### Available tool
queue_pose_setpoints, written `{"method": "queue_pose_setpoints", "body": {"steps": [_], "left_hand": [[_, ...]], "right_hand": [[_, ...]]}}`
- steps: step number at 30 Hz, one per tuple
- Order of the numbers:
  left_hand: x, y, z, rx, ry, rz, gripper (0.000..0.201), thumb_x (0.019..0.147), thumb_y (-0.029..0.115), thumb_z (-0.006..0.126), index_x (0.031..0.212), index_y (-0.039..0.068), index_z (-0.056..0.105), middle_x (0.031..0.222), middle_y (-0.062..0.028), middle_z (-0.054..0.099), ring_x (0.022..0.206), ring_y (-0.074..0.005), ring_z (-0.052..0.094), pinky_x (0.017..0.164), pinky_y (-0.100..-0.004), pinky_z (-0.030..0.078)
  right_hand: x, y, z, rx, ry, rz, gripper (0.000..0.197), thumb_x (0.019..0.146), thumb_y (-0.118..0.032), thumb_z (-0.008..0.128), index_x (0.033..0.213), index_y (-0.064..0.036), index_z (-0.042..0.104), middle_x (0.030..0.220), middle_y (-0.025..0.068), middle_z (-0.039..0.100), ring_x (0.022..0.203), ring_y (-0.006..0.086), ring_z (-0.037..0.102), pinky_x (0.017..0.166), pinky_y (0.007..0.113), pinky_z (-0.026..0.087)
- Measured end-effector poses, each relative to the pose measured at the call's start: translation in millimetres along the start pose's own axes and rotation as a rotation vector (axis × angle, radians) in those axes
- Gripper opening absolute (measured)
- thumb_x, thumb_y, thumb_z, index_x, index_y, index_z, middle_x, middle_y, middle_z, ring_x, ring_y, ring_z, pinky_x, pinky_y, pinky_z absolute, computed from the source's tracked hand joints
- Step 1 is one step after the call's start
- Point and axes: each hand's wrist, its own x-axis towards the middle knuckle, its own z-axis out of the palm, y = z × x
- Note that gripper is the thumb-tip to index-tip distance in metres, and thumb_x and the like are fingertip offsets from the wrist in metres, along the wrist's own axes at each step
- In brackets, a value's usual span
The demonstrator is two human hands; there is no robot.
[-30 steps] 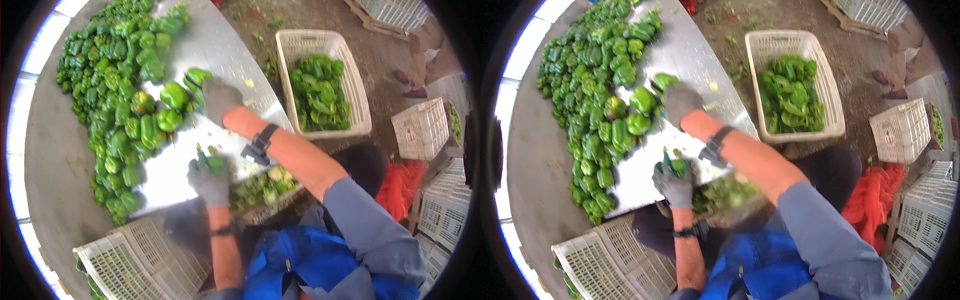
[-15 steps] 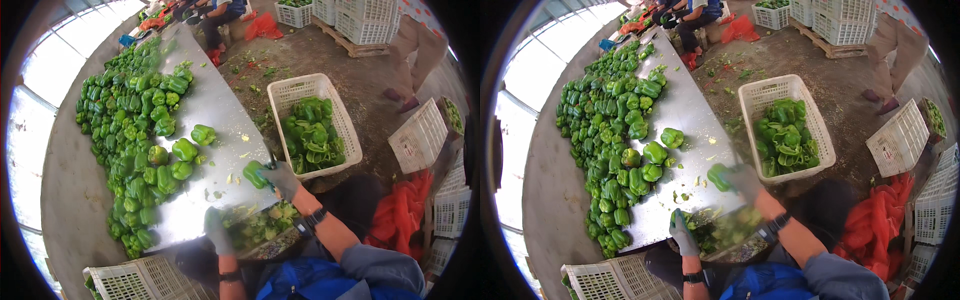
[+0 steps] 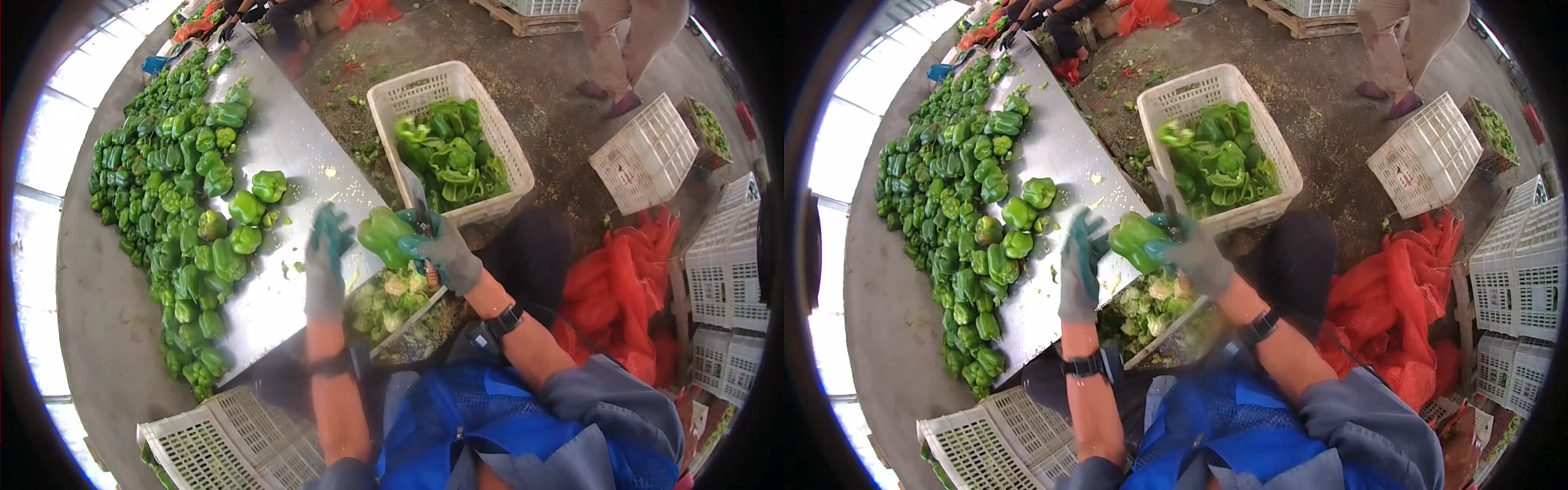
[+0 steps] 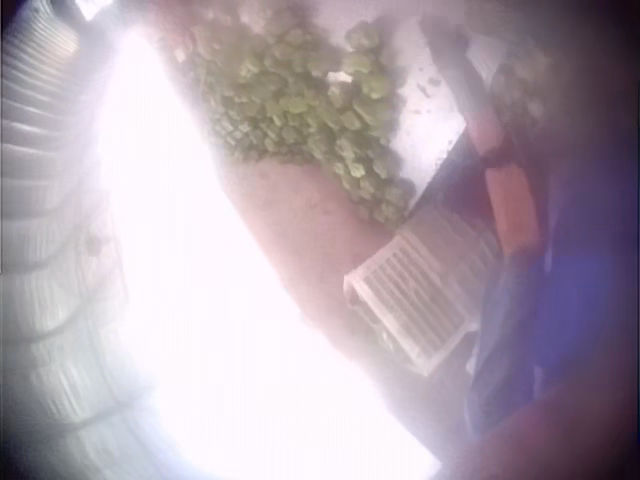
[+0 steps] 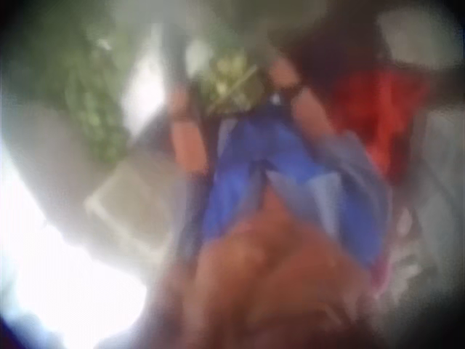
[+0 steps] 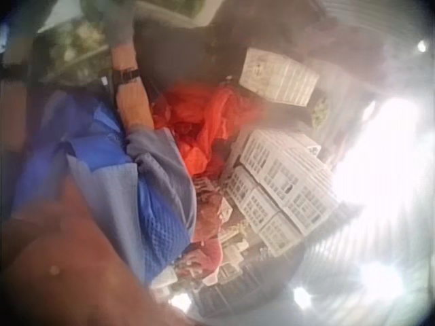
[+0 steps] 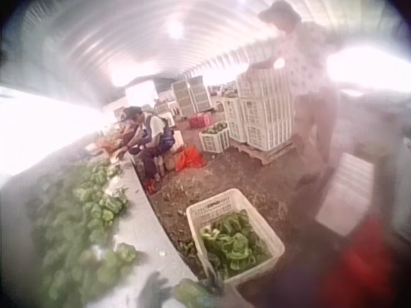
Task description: The person uses shears to cut green peppers, removing the stems and seeds, and places the cut peppers into a crate.
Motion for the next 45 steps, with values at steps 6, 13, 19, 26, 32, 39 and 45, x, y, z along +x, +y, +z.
{"method": "queue_pose_setpoints", "body": {"steps": [6, 13, 19, 26, 32, 39, 45], "left_hand": [[-85.4, -40.6, 2.4, -0.213, 0.012, 0.085, 0.058, 0.106, 0.015, 0.079, 0.156, -0.006, 0.058, 0.14, -0.0125, 0.073, 0.126, -0.0229, 0.072, 0.105, -0.0376, 0.062], [-86.8, -65.8, -46.5, 0.189, 0.415, 0.268, 0.07, 0.092, -0.004, 0.086, 0.155, -0.004, 0.056, 0.14, -0.0149, 0.07, 0.119, -0.0206, 0.072, 0.103, -0.0345, 0.061], [-74.5, -117.8, -77.2, 0.102, 0.436, 0.263, 0.065, 0.099, 0.001, 0.084, 0.156, -0.003, 0.054, 0.143, -0.0127, 0.069, 0.126, -0.0215, 0.07, 0.108, -0.0359, 0.06], [-64.1, -130.1, -88.4, 0.156, 0.414, 0.278, 0.063, 0.1, 0.006, 0.086, 0.154, -0.004, 0.054, 0.141, -0.0145, 0.07, 0.125, -0.0219, 0.071, 0.107, -0.0365, 0.061], [-59.2, -129.9, -97.4, 0.626, 0.462, 0.342, 0.068, 0.095, 0.014, 0.088, 0.152, -0.004, 0.055, 0.137, -0.0219, 0.072, 0.123, -0.0302, 0.074, 0.106, -0.0437, 0.061], [-70.1, -94.1, -81.9, 0.945, 0.409, 0.431, 0.049, 0.089, 0.01, 0.077, 0.137, 0.003, 0.068, 0.134, -0.0235, 0.07, 0.119, -0.0453, 0.068, 0.103, -0.054, 0.054], [-69.1, -89.9, -85.5, 1.01, 0.375, 0.436, 0.046, 0.089, 0.003, 0.072, 0.135, 0.003, 0.069, 0.138, -0.0231, 0.067, 0.122, -0.0452, 0.065, 0.103, -0.0552, 0.053]], "right_hand": [[-4.4, 20.2, 17.9, -0.294, -0.247, 0.066, 0.07, 0.089, -0.03, 0.091, 0.145, 0.0025, 0.066, 0.106, 0.0062, 0.075, 0.085, 0.0127, 0.069, 0.077, 0.027, 0.057], [-3.4, 57.5, 28.4, -0.609, -0.084, 0.343, 0.056, 0.092, -0.025, 0.084, 0.139, -0.0003, 0.066, 0.093, 0.0067, 0.068, 0.077, 0.0171, 0.066, 0.069, 0.034, 0.055], [-16.4, 50.4, 56.4, -0.555, -0.16, 0.374, 0.031, 0.098, -0.018, 0.071, 0.122, 0.0014, 0.07, 0.087, 0.0067, 0.068, 0.079, 0.0181, 0.068, 0.073, 0.036, 0.057], [-7.4, 79.8, 79.2, -1.305, -0.343, -0.114, 0.029, 0.096, -0.023, 0.068, 0.11, 0.0018, 0.064, 0.091, 0.0309, 0.072, 0.095, 0.0536, 0.07, 0.086, 0.059, 0.054], [10.1, 96.5, 83.0, -1.523, -0.478, -0.24, 0.041, 0.098, -0.022, 0.067, 0.13, 0.0026, 0.062, 0.103, 0.0292, 0.075, 0.097, 0.0512, 0.073, 0.09, 0.058, 0.058], [2.7, 88.9, 103.6, -1.712, -0.506, -0.044, 0.053, 0.1, -0.009, 0.057, 0.149, 0.0128, 0.054, 0.119, 0.0284, 0.077, 0.116, 0.043, 0.075, 0.101, 0.05, 0.06], [13.5, 87.5, 116.6, -1.673, -0.474, 0.147, 0.047, 0.1, -0.01, 0.057, 0.143, 0.0097, 0.058, 0.122, 0.0299, 0.078, 0.12, 0.0432, 0.076, 0.105, 0.052, 0.06]]}}
